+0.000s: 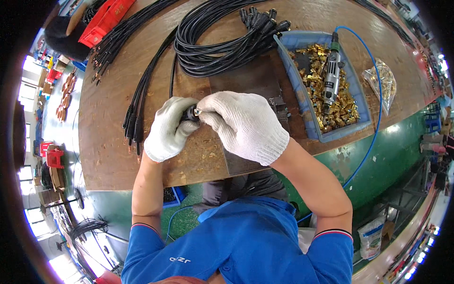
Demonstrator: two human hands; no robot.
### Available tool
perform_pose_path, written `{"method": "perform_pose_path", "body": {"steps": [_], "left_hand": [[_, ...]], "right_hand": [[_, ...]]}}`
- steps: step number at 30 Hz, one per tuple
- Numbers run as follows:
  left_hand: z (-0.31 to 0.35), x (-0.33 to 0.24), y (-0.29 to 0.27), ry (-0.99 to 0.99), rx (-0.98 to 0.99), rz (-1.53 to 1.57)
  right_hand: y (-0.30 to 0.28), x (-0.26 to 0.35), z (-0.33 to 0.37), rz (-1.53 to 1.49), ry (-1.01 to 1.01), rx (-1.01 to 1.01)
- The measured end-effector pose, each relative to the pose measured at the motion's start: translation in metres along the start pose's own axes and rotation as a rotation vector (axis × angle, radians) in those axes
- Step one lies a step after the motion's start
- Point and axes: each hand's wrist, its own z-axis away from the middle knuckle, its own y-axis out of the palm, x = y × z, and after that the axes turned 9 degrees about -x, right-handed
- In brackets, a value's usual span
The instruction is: The person crimps gold-colored metal terminals onto the ends of black electrical cables. They repeatedly pick up a cable, insert the exposed copper end into a terminal, place it in a crimping tool, and squeeze the tool to secure the connection. The finished cables are placed on the table.
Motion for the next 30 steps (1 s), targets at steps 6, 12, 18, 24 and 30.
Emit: {"method": "perform_pose_path", "body": {"steps": [6,12,18,24,30], "left_hand": [[-0.009,-0.006,0.001,0.161,0.067,-0.289],[-0.04,-0.004,0.002,0.133,0.161,-0.247],[-0.06,-0.007,-0.004,0.226,-0.249,-0.389],[-0.051,0.017,0.039,-0.672,-0.493,0.827],[-0.099,0.048,0.06,-0.602,-0.353,1.399]], "right_hand": [[-0.001,-0.017,0.007,-0.019,0.024,0.033],[0.013,-0.025,0.001,-0.251,0.47,0.006],[0.02,-0.049,-0.037,-0.578,0.772,-0.237],[0.026,-0.057,-0.035,-0.891,0.961,-0.193],[0.043,-0.107,-0.039,-0.641,0.92,-0.339]]}}
